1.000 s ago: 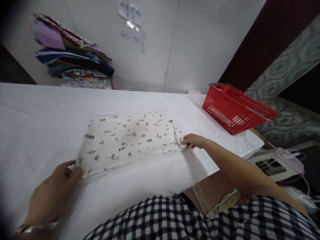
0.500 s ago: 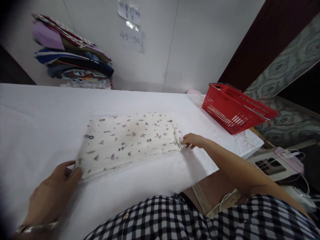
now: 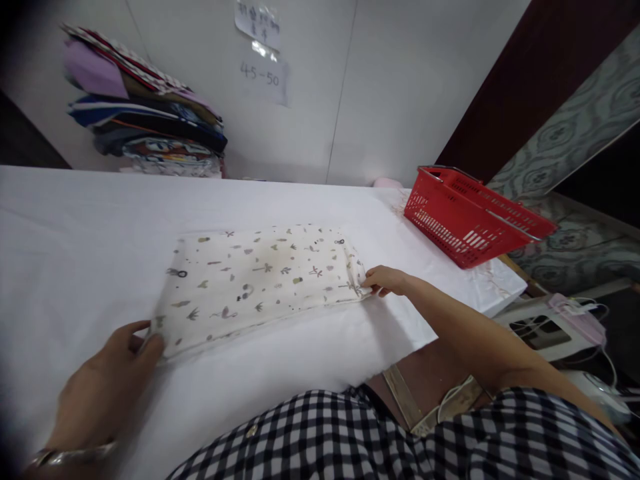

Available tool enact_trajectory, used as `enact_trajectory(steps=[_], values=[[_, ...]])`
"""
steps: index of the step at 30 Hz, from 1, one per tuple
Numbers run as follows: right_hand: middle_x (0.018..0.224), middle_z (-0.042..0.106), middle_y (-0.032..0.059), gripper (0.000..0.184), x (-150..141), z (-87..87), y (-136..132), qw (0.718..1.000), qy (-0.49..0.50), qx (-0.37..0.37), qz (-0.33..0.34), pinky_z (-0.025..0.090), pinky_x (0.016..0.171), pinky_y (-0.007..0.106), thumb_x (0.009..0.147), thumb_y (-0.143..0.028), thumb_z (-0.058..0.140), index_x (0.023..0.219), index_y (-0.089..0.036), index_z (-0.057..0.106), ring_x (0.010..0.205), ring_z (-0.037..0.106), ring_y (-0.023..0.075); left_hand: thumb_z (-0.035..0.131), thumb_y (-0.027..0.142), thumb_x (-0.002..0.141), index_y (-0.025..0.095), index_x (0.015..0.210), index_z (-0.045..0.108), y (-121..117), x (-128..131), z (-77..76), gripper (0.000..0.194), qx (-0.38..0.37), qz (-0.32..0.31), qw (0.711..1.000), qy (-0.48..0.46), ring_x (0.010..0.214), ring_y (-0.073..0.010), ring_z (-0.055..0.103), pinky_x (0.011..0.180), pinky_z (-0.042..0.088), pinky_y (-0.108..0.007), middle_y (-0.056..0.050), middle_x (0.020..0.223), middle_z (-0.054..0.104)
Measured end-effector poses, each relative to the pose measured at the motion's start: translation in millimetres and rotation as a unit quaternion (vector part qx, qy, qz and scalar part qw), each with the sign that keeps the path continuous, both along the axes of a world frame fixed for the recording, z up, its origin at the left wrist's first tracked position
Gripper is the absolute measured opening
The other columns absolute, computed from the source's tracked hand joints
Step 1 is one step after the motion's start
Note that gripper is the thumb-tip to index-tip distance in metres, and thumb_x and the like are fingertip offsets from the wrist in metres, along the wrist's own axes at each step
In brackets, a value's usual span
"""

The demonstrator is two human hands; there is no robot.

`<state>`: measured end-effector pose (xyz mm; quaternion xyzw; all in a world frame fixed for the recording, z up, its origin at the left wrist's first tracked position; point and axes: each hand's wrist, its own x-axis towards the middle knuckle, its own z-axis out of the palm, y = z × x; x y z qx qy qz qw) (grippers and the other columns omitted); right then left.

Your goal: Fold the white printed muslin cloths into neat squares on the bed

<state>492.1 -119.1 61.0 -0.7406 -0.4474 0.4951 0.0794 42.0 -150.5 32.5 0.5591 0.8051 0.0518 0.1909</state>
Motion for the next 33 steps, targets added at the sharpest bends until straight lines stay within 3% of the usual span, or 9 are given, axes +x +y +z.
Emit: enact_trajectory(steps=[9,24,33], values=[[0.057,0.046,-0.0025,0.028,2.2,-1.6,0.3,0.999,-0.04,-0.003,0.024,0.037,0.042,0.018,0.06,-0.029,0.066,0.058,-0.017,0.041,0.055,0.051,0.0093,0.031,0.052,0.08,0.025,0.118,0.043,-0.1,-1.3,0.5,0.048,0.017,-0.017,1.0,0.005,0.078,-0.0258,0.06,0.065,0.043,-0.033,-0.003,0.095,0.064],[0.057,0.049,-0.0009,0.027,-3.3,3.1,-1.1,0.999,-0.022,-0.026,-0.002,0.046,0.046,0.022,0.061,-0.029,0.067,0.061,-0.017,0.043,0.061,0.059,0.0146,0.028,0.052,0.081,0.027,0.119,0.041,0.2,-0.2,1.7,0.048,-0.002,-0.01,1.0,-0.005,0.084,-0.0278,0.059,0.068,0.043,-0.034,-0.003,0.101,0.062],[0.058,0.05,-0.001,0.021,-3.2,1.1,0.4,0.999,-0.035,-0.012,0.014,0.043,0.044,0.019,0.063,-0.026,0.065,0.061,-0.016,0.047,0.057,0.055,0.0107,0.029,0.053,0.08,0.027,0.118,0.042,-1.0,0.2,2.9,0.048,0.003,-0.008,1.0,-0.004,0.084,-0.0281,0.06,0.068,0.043,-0.034,-0.003,0.1,0.062]])
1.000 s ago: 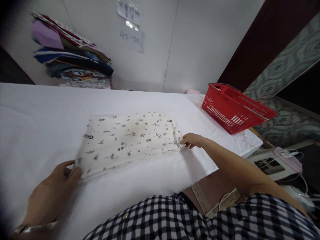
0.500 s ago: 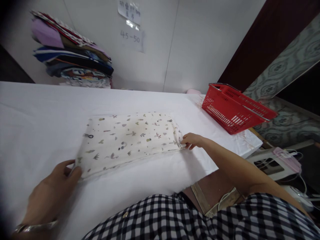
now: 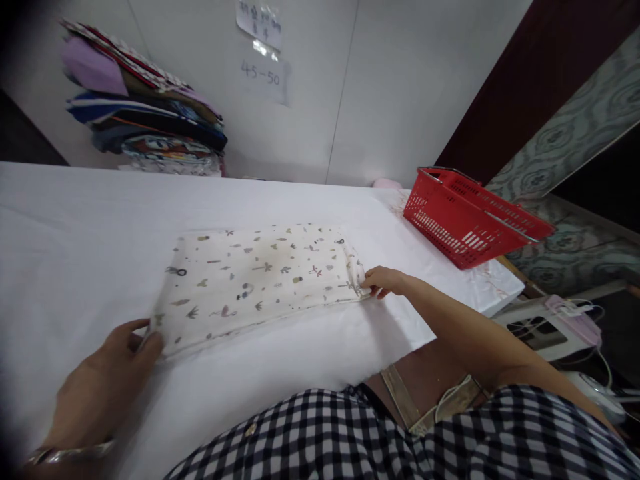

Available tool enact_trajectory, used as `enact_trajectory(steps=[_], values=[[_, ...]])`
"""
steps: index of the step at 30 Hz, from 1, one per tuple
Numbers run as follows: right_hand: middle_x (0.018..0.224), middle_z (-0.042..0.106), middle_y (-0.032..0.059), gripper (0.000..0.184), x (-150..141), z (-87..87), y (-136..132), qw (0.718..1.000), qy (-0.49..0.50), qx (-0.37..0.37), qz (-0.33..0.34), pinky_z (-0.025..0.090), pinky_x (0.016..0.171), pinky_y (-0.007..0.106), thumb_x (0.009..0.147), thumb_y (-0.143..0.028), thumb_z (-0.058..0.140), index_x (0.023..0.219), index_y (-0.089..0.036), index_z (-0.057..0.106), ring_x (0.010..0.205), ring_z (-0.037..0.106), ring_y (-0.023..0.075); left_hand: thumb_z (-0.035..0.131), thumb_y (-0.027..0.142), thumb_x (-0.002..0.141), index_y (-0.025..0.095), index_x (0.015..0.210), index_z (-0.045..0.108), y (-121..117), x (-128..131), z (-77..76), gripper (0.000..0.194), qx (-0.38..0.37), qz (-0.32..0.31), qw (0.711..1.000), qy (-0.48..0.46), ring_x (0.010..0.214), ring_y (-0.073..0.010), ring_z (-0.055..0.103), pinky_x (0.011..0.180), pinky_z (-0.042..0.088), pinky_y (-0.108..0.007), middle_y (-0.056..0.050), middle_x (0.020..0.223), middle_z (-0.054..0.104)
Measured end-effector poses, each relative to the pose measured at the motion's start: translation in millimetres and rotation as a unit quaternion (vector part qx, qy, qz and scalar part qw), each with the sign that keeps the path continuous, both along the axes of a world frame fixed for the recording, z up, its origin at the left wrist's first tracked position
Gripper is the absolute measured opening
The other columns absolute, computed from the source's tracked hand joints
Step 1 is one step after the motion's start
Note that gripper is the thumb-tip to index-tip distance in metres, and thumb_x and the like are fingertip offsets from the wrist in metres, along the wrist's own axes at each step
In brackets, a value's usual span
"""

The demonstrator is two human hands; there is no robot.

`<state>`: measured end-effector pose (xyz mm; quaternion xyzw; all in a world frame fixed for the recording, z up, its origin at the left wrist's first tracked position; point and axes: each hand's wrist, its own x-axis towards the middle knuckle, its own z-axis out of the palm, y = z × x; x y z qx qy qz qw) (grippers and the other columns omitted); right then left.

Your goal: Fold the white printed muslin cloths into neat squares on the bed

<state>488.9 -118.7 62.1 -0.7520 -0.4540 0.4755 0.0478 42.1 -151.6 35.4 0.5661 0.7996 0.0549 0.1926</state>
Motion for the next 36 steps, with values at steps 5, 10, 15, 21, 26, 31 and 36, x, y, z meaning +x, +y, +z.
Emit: enact_trajectory(steps=[5,10,15,21,26,31,36], values=[[0.056,0.049,-0.001,0.025,-1,0.4,-1,1.0,0.012,0.005,-0.004,0.041,0.043,0.018,0.061,-0.028,0.066,0.059,-0.016,0.044,0.056,0.054,0.0106,0.028,0.053,0.081,0.028,0.118,0.041,1,-1,-1.7,0.046,-0.002,-0.003,1.0,0.003,0.082,-0.0268,0.059,0.067,0.042,-0.033,-0.002,0.099,0.062],[0.057,0.047,-0.0017,0.031,0,-0.6,0,1.0,0.005,-0.005,0.0,0.041,0.043,0.019,0.059,-0.032,0.069,0.059,-0.017,0.043,0.057,0.054,0.0113,0.029,0.054,0.08,0.027,0.118,0.042,2,-2,-4.5,0.048,0.005,-0.01,1.0,0.005,0.08,-0.0269,0.059,0.065,0.042,-0.033,-0.003,0.098,0.063],[0.059,0.048,-0.0017,0.027,5,-6.2,2,1.0,0.023,0.01,0.015,0.039,0.045,0.018,0.059,-0.033,0.068,0.061,-0.017,0.046,0.057,0.05,0.009,0.029,0.052,0.08,0.027,0.118,0.041,0,-1,-2.1,0.047,-0.002,-0.006,1.0,0.0,0.082,-0.0274,0.059,0.069,0.043,-0.035,-0.002,0.101,0.063],[0.057,0.048,-0.0023,0.03,6,-7.7,0,0.999,0.034,0.014,0.0,0.036,0.044,0.017,0.056,-0.033,0.07,0.06,-0.017,0.045,0.056,0.05,0.0087,0.028,0.051,0.081,0.026,0.119,0.041,0,-1,-0.9,0.047,0.002,-0.007,1.0,0.001,0.086,-0.0285,0.06,0.07,0.043,-0.035,-0.003,0.102,0.063],[0.056,0.048,-0.0028,0.028,6,-5.9,0,0.999,0.037,0.0,-0.011,0.035,0.043,0.017,0.056,-0.032,0.07,0.06,-0.017,0.046,0.054,0.051,0.0087,0.029,0.051,0.081,0.026,0.118,0.042,0,0,-0.3,0.046,-0.002,-0.008,1.0,0.0,0.082,-0.0277,0.06,0.067,0.043,-0.034,-0.003,0.099,0.063],[0.05,0.049,-0.0025,0.02,17,-7.4,2,0.996,0.019,0.069,-0.046,0.034,0.043,0.017,0.059,-0.027,0.066,0.057,-0.015,0.051,0.048,0.047,0.007,0.03,0.052,0.08,0.027,0.118,0.042,0,-2,-2.2,0.047,0.007,-0.005,1.0,-0.002,0.082,-0.0279,0.059,0.066,0.042,-0.034,-0.002,0.099,0.063],[0.046,0.049,-0.0025,0.019,28,-10.5,-2,0.996,0.008,0.065,-0.059,0.032,0.04,0.016,0.059,-0.024,0.068,0.055,-0.014,0.052,0.046,0.047,0.0068,0.031,0.052,0.079,0.027,0.117,0.044,1,-7,-6.3,0.047,0.014,-0.002,1.0,-0.014,0.077,-0.0249,0.058,0.062,0.04,-0.031,-0.002,0.097,0.063]])
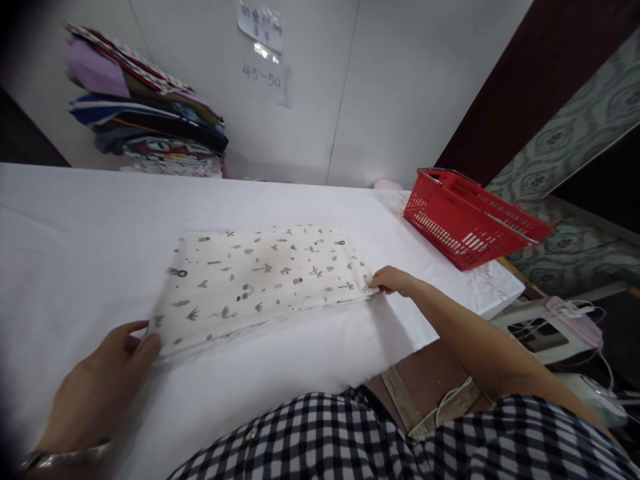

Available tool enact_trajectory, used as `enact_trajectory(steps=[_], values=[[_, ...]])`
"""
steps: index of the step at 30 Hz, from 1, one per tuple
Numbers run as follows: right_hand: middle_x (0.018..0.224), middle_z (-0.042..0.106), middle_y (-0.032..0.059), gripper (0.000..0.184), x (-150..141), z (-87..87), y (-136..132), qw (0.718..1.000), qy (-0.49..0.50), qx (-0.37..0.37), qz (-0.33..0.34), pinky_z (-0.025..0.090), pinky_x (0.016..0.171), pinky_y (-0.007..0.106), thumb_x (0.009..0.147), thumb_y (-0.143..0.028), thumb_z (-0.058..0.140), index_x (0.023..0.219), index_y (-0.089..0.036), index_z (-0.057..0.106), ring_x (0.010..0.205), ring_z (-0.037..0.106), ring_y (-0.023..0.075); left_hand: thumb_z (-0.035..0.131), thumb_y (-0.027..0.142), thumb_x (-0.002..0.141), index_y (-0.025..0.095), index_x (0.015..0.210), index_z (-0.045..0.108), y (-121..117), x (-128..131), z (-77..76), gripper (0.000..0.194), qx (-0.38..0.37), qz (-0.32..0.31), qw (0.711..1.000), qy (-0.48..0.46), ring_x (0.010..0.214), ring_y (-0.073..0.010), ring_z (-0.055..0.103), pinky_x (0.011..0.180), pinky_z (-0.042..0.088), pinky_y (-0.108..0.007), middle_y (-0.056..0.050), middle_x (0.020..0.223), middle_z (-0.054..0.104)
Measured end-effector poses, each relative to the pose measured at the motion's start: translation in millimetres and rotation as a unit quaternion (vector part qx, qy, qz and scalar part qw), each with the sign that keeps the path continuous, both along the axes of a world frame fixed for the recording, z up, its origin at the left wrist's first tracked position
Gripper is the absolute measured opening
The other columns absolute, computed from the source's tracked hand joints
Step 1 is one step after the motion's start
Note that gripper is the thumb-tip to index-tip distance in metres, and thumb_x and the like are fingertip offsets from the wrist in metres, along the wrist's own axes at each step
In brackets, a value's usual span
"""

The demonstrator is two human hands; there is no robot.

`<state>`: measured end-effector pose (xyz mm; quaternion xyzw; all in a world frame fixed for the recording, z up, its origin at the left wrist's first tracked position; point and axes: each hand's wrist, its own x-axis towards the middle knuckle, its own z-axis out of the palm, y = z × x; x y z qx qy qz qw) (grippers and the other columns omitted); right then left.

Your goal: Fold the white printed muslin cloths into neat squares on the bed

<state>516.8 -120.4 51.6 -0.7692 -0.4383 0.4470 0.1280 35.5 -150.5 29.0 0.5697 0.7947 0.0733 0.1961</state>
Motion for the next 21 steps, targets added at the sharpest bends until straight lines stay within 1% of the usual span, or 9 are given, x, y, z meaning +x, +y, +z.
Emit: enact_trajectory(steps=[3,7,9,12,15,18,21], values=[[0.051,0.052,-0.0017,0.021,0,3.3,-1,0.997,0.065,-0.022,-0.018,0.036,0.042,0.016,0.062,-0.026,0.07,0.06,-0.014,0.053,0.049,0.051,0.0077,0.032,0.052,0.079,0.027,0.117,0.044,1,0,-0.7,0.047,-0.003,0.002,1.0,-0.002,0.076,-0.0243,0.058,0.06,0.039,-0.03,-0.002,0.096,0.063],[0.048,0.049,-0.0035,0.023,-3,9.2,0,0.984,0.161,-0.045,-0.066,0.042,0.044,0.017,0.065,-0.024,0.07,0.064,-0.015,0.048,0.049,0.055,0.0095,0.032,0.053,0.079,0.027,0.116,0.044,1,2,-0.6,0.048,0.003,0.0,1.0,0.005,0.077,-0.0246,0.058,0.06,0.039,-0.03,-0.002,0.096,0.063],[0.049,0.05,-0.0025,0.022,-5,8.9,0,0.979,0.181,-0.063,-0.064,0.045,0.046,0.019,0.067,-0.023,0.069,0.067,-0.015,0.049,0.051,0.057,0.0108,0.032,0.053,0.078,0.027,0.116,0.045,1,2,-1.2,0.048,0.002,0.0,1.0,0.009,0.076,-0.0245,0.058,0.06,0.039,-0.03,-0.002,0.095,0.063],[0.053,0.052,-0.0011,0.022,-9,4.9,-1,0.982,0.163,-0.088,-0.034,0.047,0.047,0.021,0.066,-0.025,0.069,0.067,-0.015,0.049,0.056,0.058,0.0128,0.032,0.054,0.078,0.028,0.116,0.044,1,1,-2.3,0.047,-0.004,0.002,1.0,0.005,0.075,-0.0237,0.058,0.06,0.038,-0.029,-0.001,0.093,0.063],[0.056,0.052,-0.0016,0.025,-13,1.8,-2,0.991,0.106,-0.082,-0.003,0.047,0.047,0.02,0.062,-0.028,0.072,0.065,-0.015,0.05,0.058,0.056,0.0116,0.031,0.053,0.079,0.028,0.117,0.043,1,0,-1.7,0.048,-0.002,-0.001,1.0,0.003,0.076,-0.0239,0.058,0.061,0.039,-0.029,-0.001,0.095,0.063],[0.06,0.053,-0.0005,0.028,-16,2.9,-1,0.995,0.063,-0.076,0.013,0.046,0.047,0.019,0.06,-0.03,0.074,0.063,-0.015,0.051,0.059,0.055,0.0105,0.031,0.053,0.079,0.027,0.117,0.043,0,1,0.9,0.048,0.0,-0.002,1.0,0.004,0.076,-0.0241,0.058,0.062,0.039,-0.03,-0.002,0.096,0.063],[0.063,0.055,0.0009,0.027,-18,6.0,1,0.996,0.045,-0.078,0.024,0.045,0.047,0.02,0.06,-0.03,0.073,0.063,-0.014,0.053,0.06,0.055,0.0108,0.031,0.052,0.079,0.026,0.117,0.044,0,2,3.0,0.048,0.0,-0.002,1.0,0.006,0.076,-0.0245,0.058,0.062,0.039,-0.031,-0.003,0.096,0.063]])
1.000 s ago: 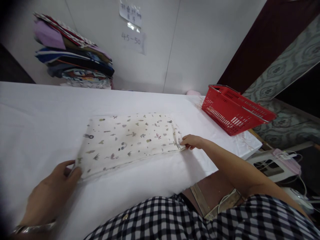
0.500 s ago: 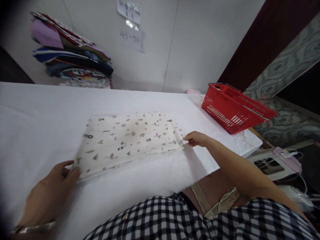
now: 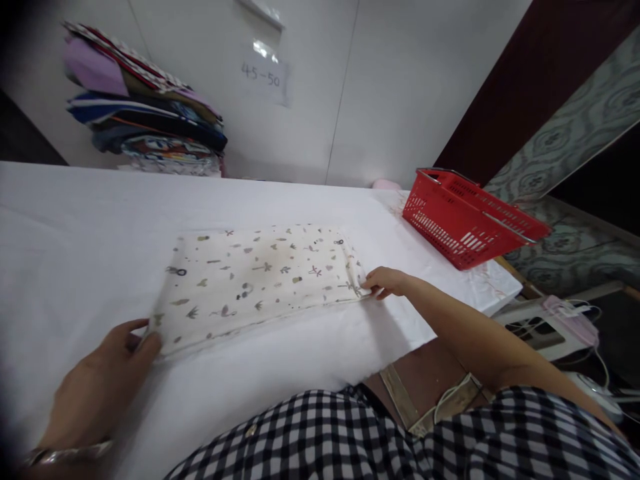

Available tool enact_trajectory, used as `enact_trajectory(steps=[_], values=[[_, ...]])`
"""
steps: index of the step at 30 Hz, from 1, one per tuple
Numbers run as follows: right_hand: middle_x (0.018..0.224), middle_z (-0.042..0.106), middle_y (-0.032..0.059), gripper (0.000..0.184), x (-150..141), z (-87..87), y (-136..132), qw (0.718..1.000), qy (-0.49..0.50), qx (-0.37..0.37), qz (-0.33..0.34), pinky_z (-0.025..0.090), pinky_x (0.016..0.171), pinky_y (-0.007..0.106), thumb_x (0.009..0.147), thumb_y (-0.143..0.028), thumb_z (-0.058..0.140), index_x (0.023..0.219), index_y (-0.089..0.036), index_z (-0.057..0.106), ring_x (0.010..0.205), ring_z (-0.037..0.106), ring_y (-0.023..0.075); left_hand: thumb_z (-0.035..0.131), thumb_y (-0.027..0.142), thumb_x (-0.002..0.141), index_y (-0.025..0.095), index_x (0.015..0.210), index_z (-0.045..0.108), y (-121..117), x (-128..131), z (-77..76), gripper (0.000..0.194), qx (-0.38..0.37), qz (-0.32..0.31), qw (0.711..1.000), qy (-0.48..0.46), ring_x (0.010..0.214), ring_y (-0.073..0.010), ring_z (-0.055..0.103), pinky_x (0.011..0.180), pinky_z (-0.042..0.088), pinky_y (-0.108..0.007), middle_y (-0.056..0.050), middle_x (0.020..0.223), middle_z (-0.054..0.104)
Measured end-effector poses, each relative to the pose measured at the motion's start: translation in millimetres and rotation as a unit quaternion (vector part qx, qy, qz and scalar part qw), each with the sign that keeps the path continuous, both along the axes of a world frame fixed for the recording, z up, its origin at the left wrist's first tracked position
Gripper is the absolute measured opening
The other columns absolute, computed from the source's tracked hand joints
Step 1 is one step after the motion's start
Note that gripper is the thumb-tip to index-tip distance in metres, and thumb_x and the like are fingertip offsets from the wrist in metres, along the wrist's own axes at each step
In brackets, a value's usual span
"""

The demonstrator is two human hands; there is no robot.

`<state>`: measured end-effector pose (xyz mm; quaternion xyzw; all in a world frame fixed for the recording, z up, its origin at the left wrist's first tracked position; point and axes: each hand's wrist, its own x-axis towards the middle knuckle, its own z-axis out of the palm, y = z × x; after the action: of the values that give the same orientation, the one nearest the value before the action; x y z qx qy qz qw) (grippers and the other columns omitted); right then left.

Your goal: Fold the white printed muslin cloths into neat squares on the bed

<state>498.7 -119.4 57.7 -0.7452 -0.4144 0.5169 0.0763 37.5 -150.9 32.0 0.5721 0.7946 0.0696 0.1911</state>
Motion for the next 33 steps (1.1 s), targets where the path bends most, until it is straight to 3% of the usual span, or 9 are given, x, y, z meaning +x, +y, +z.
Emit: enact_trajectory(steps=[17,23,33], values=[[0.058,0.058,0.0017,0.028,1,-5.0,3,0.998,0.059,0.015,-0.013,0.04,0.045,0.017,0.058,-0.03,0.076,0.063,-0.013,0.054,0.056,0.057,0.0106,0.031,0.052,0.079,0.027,0.118,0.042,0,-1,-2.1,0.048,-0.005,-0.003,1.0,0.002,0.077,-0.0256,0.058,0.064,0.041,-0.032,-0.002,0.097,0.062],[0.054,0.056,-0.0005,0.024,17,0.1,5,0.991,0.08,0.069,-0.08,0.042,0.046,0.017,0.058,-0.027,0.075,0.063,-0.013,0.056,0.053,0.055,0.009,0.031,0.051,0.08,0.026,0.118,0.043,2,-2,-5.7,0.047,0.004,-0.004,1.0,0.007,0.078,-0.0258,0.059,0.065,0.041,-0.033,-0.002,0.095,0.063],[0.051,0.049,-0.0063,0.042,18,-8.6,0,0.982,0.144,0.048,-0.112,0.043,0.045,0.016,0.051,-0.027,0.081,0.062,-0.017,0.041,0.046,0.05,0.0052,0.033,0.049,0.079,0.026,0.116,0.044,2,-5,-10.5,0.045,0.022,-0.01,1.0,0.005,0.073,-0.0223,0.059,0.058,0.039,-0.028,-0.001,0.091,0.063]])
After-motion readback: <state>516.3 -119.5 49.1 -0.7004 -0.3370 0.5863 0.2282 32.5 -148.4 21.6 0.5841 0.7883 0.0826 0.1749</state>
